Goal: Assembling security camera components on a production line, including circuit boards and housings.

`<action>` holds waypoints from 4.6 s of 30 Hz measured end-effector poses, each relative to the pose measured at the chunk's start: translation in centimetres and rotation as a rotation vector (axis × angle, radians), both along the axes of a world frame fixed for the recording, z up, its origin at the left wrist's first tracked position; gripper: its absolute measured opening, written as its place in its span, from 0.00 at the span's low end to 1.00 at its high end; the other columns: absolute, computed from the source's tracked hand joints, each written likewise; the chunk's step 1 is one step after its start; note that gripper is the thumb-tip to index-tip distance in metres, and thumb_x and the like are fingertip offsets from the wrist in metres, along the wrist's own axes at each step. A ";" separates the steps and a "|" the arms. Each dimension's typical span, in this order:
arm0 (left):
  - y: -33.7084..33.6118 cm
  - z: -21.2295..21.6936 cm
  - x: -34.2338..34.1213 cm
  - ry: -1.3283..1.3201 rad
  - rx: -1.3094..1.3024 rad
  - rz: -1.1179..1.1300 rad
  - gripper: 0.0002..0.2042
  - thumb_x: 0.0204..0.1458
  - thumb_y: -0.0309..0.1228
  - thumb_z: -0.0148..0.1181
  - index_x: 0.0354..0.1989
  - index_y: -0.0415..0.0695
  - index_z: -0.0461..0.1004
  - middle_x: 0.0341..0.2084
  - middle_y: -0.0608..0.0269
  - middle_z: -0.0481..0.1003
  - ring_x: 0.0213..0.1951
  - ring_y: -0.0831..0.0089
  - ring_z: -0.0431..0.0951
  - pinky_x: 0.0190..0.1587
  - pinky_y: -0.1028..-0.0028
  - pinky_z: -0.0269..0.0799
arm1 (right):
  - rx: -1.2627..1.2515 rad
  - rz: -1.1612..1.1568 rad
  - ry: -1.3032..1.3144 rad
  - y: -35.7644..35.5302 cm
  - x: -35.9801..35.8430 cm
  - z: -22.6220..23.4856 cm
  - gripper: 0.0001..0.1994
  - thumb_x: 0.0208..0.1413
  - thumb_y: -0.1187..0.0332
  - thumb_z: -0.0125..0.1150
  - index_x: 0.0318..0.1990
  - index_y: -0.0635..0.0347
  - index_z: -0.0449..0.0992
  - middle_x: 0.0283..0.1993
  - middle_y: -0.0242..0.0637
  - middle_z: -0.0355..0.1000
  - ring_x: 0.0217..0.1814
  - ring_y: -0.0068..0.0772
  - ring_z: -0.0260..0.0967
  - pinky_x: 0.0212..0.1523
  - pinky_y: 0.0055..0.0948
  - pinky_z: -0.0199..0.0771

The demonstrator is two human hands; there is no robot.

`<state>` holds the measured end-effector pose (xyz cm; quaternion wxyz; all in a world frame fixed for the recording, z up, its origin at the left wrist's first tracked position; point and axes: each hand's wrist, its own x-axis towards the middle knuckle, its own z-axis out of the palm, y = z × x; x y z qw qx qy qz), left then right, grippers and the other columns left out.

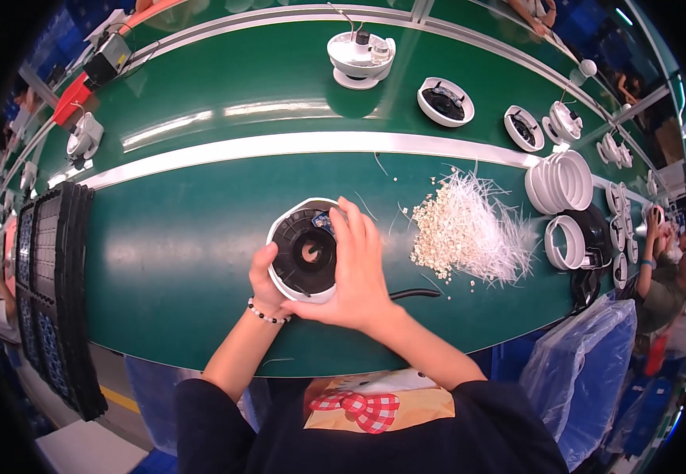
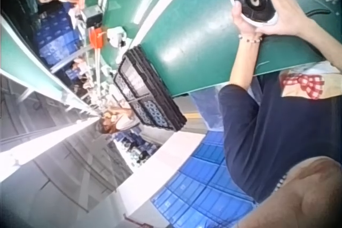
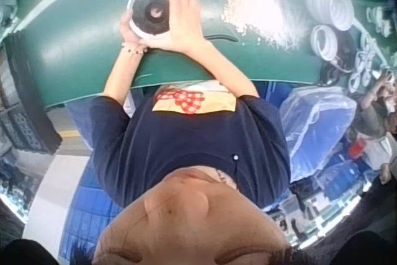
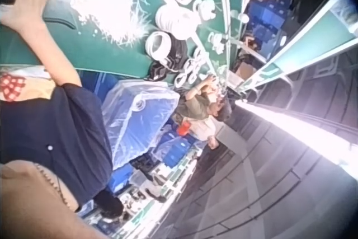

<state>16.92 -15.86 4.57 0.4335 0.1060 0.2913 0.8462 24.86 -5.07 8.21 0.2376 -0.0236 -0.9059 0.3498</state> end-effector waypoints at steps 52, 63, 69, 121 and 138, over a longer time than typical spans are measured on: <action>27.2 1.3 -8.8 0.438 -0.196 -0.068 0.25 0.43 0.15 0.35 0.54 0.43 0.48 0.48 0.53 0.58 0.47 0.57 0.67 0.43 0.61 0.72 | -0.192 -0.670 0.031 12.6 20.2 2.8 0.30 0.28 0.74 0.62 0.48 0.65 0.64 0.40 0.43 0.66 0.40 0.39 0.62 0.37 0.29 0.64; 14.5 5.3 -0.5 0.528 -0.367 -0.337 0.28 0.39 0.15 0.43 0.54 0.41 0.49 0.46 0.55 0.62 0.46 0.63 0.67 0.44 0.59 0.71 | 0.559 -0.681 0.096 16.3 13.5 6.6 0.27 0.28 0.72 0.60 0.45 0.58 0.69 0.40 0.35 0.62 0.42 0.37 0.58 0.42 0.34 0.54; 13.5 5.7 -0.8 0.596 -0.381 -0.386 0.33 0.37 0.16 0.42 0.57 0.43 0.46 0.48 0.57 0.58 0.48 0.65 0.65 0.43 0.63 0.72 | 0.710 -0.652 0.122 15.8 13.0 7.2 0.25 0.28 0.70 0.59 0.43 0.56 0.70 0.39 0.33 0.62 0.41 0.34 0.57 0.42 0.33 0.52; 13.1 4.2 -2.5 1.139 -0.289 -0.212 0.17 0.49 0.33 0.52 0.47 0.40 0.65 0.39 0.57 0.72 0.37 0.73 0.73 0.39 0.74 0.71 | -0.977 -0.010 0.109 4.5 16.5 -3.0 0.29 0.33 0.76 0.59 0.49 0.68 0.59 0.39 0.44 0.64 0.37 0.29 0.62 0.40 0.27 0.63; -10.8 1.7 6.0 1.255 -1.210 -0.043 0.07 0.33 0.22 0.61 0.21 0.41 0.69 0.26 0.65 0.66 0.25 0.66 0.67 0.29 0.73 0.64 | -0.872 0.194 0.004 2.8 15.4 -2.9 0.29 0.33 0.78 0.58 0.50 0.69 0.59 0.41 0.46 0.62 0.40 0.31 0.61 0.43 0.28 0.61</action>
